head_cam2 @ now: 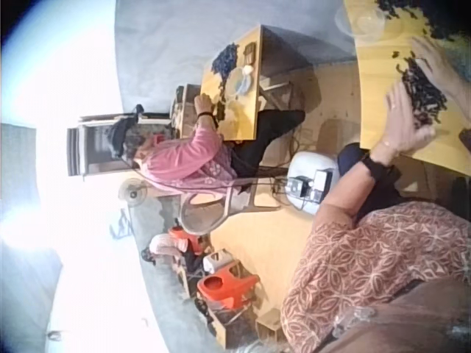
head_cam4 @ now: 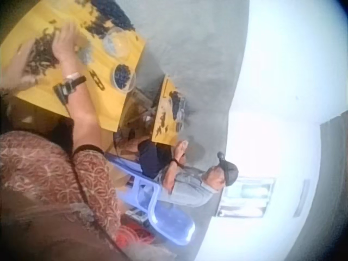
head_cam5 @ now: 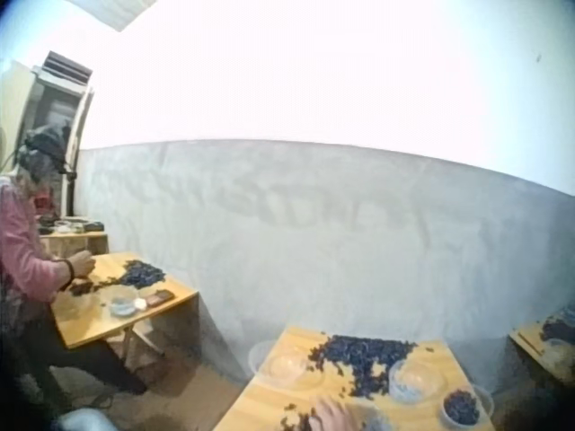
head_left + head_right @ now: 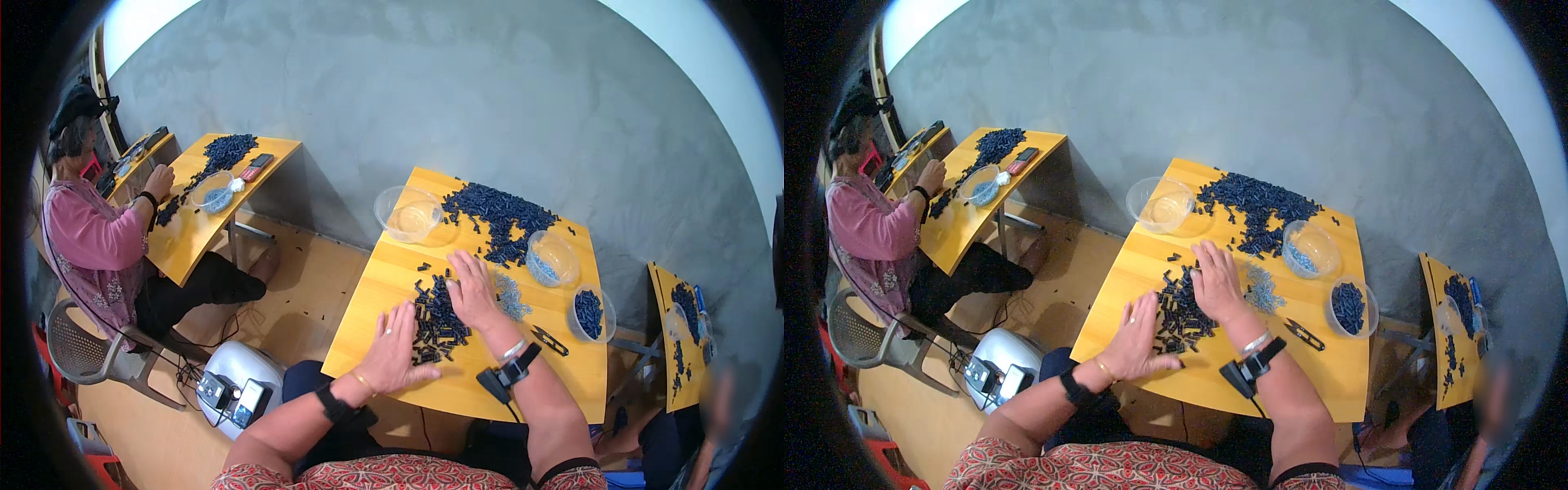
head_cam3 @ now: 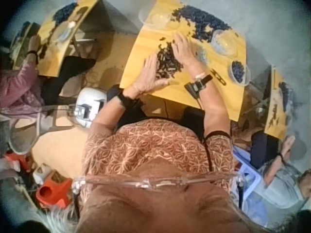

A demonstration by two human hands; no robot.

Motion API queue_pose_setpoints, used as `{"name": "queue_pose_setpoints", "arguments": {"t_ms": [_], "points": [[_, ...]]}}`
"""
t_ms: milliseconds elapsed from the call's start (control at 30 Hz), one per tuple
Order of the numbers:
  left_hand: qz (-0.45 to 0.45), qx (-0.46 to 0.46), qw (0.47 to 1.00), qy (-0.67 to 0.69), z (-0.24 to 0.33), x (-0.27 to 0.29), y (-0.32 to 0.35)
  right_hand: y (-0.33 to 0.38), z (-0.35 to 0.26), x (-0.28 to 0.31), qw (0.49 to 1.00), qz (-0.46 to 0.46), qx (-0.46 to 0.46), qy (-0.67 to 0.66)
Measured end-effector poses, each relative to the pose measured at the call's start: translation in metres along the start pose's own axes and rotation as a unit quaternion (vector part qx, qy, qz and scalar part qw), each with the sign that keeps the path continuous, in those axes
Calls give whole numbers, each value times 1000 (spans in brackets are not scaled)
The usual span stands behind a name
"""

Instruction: Assembling small blue and grey plastic components at a workshop table.

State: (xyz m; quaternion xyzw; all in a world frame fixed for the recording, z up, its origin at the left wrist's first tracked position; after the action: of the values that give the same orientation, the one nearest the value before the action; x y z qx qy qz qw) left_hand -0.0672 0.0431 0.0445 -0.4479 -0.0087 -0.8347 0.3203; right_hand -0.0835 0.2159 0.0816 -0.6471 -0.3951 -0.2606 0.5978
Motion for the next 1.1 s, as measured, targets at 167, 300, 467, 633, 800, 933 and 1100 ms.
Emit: {"name": "queue_pose_setpoints", "arguments": {"t_ms": [167, 300, 467, 633, 800, 933, 1100], "points": [[-47, 6, 996, -81, 5, -10, 12, -63, 3, -24, 998, -66, 17, 9], [-30, 26, 994, -98, 4, -16, 3, -71, 16, -58, 986, -160, -17, 41], [-16, 37, 996, -85, -1, -12, -9, -62, 30, -60, 993, -102, 49, 33], [-7, 13, 997, -73, -6, -13, -20, -51, 37, -44, 985, -134, 95, 60], [-21, -18, 997, -66, -11, -18, -29, -37, 37, -31, 984, -135, 105, 51], [-37, -35, 996, -69, -10, -19, -31, -26, 41, -23, 987, -118, 98, 43], [-15, -39, 999, -10, -10, -13, -27, -19, 40, -9, 986, -103, 73, 107]]}}
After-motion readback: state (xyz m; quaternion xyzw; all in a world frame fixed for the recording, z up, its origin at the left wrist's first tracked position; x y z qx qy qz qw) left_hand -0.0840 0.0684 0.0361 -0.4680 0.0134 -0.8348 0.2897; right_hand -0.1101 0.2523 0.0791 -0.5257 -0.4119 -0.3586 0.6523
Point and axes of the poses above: each hand's wrist, its own y-axis away from the middle knuckle, its own x-axis out of the back of the hand, z = x × y, the point moved 5 cm from there along -y, towards the middle knuckle, and after that the axes turned 9 degrees about y, right-handed, at the moved point
